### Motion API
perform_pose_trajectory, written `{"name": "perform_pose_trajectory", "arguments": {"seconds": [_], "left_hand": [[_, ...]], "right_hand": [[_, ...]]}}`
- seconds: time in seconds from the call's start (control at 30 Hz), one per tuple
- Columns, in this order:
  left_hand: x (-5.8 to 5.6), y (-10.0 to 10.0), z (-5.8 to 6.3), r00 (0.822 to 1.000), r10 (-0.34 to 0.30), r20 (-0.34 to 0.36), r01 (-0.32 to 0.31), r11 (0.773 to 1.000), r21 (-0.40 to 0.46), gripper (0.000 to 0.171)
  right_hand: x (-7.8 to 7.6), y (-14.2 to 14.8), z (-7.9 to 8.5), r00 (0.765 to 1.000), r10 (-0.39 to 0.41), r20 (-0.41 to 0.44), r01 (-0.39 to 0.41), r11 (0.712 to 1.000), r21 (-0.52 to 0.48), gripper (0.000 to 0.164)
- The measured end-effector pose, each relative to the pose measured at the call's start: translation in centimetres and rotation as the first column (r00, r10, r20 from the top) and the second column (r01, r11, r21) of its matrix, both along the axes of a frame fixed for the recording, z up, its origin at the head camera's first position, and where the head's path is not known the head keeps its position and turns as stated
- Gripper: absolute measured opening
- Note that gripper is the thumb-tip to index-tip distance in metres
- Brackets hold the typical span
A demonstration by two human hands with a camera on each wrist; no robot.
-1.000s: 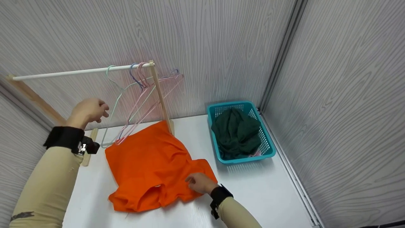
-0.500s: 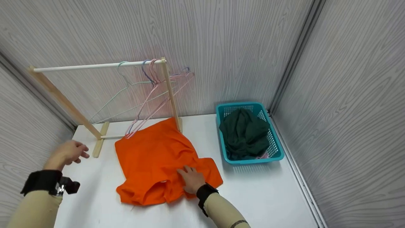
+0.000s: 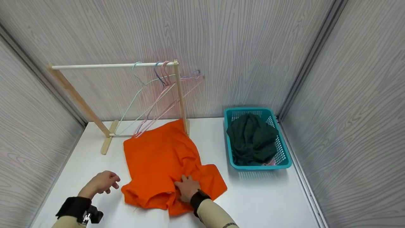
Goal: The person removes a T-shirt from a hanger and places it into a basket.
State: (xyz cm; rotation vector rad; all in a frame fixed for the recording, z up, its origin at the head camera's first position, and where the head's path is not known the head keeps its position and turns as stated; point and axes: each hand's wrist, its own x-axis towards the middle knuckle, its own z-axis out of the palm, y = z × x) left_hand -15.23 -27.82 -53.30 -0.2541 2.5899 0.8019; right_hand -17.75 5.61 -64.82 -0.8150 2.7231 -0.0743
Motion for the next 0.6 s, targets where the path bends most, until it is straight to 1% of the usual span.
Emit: {"name": "perform_pose_trajectory", "arguments": {"seconds": [0.07,0.17,0.2,0.27,0.33,0.43,0.53,0.6], "left_hand": [[0.1,0.5,-0.4,1.000,0.002,-0.001,-0.002,1.000,0.002,0.022],[0.2,0.9,-0.8,1.000,-0.008,-0.008,0.009,1.000,0.010,0.022],[0.2,1.0,-0.9,1.000,-0.011,-0.010,0.012,1.000,0.016,0.022],[0.2,1.2,-1.0,1.000,-0.018,-0.008,0.018,1.000,0.024,0.023],[0.2,1.3,-1.0,1.000,-0.016,-0.004,0.016,1.000,0.026,0.023],[0.1,1.6,-1.1,1.000,-0.012,0.005,0.012,1.000,0.029,0.024],[0.0,2.0,-1.2,1.000,-0.017,0.008,0.017,0.999,0.035,0.022],[0.0,2.5,-1.3,1.000,-0.023,0.005,0.023,0.999,0.043,0.021]], "right_hand": [[0.2,1.1,-0.6,1.000,0.016,0.000,-0.016,1.000,-0.019,0.032],[0.2,3.6,-0.9,0.998,0.012,0.059,-0.007,0.997,-0.079,0.018],[0.1,4.5,-0.9,0.996,-0.005,0.089,0.015,0.994,-0.109,0.015],[-0.2,6.5,-0.7,0.988,-0.056,0.147,0.081,0.982,-0.171,0.014],[-0.8,8.3,-0.1,0.975,-0.118,0.189,0.160,0.961,-0.225,0.019],[-1.9,10.1,1.3,0.951,-0.223,0.214,0.277,0.922,-0.271,0.037],[-2.8,9.9,2.9,0.926,-0.300,0.231,0.359,0.889,-0.285,0.052],[-2.9,9.0,3.5,0.913,-0.327,0.242,0.387,0.882,-0.267,0.064]]}}
